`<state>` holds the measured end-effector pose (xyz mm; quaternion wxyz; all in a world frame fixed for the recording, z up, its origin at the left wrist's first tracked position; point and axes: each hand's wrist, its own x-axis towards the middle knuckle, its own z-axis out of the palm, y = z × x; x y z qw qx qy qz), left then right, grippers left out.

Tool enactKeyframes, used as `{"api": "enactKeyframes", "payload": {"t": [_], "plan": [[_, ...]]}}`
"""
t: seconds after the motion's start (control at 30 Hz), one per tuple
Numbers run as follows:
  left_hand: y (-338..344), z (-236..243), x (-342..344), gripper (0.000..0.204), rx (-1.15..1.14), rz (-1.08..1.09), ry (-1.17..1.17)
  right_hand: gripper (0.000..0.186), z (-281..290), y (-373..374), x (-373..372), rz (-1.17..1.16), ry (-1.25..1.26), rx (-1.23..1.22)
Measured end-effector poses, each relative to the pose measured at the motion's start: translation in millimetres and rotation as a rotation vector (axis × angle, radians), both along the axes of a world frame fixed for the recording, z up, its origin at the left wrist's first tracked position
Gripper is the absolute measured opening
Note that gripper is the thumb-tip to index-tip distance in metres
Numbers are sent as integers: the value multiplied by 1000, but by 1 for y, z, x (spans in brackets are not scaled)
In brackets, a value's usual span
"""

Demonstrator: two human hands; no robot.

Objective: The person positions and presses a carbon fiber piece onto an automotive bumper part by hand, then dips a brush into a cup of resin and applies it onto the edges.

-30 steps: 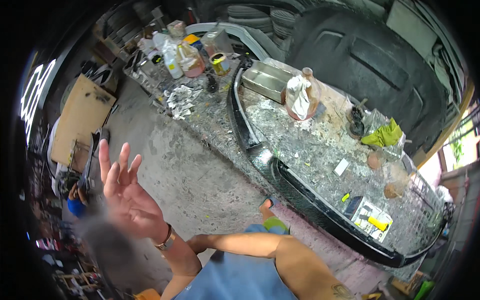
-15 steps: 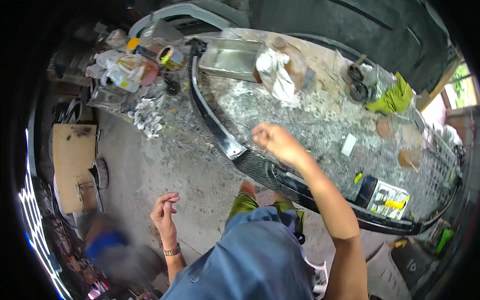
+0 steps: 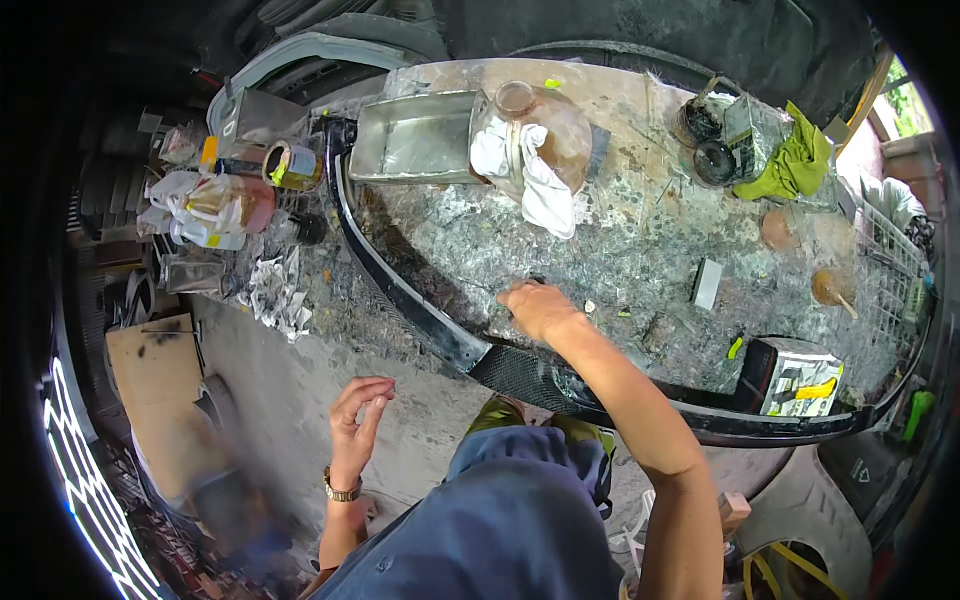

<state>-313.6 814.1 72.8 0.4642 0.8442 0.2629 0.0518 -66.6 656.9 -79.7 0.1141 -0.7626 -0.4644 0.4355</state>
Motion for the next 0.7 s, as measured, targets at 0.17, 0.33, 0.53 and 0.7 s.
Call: {"api": "enactKeyframes", "payload": {"t": [0.17,0.33,0.53,0.7], "plan": [[11,-15,44,14,82,-289,82,47,-12,9,2,111,39,109],[18,-55,101,21,240,-601,169,47,-4,-7,10,201,10,95],[24,-88,122,26,325,-829,288,49,-25,-28,8,364,-217,374],[25,-99,125,24,286,-880,413,46,-45,-18,1,461,-222,526]]}}
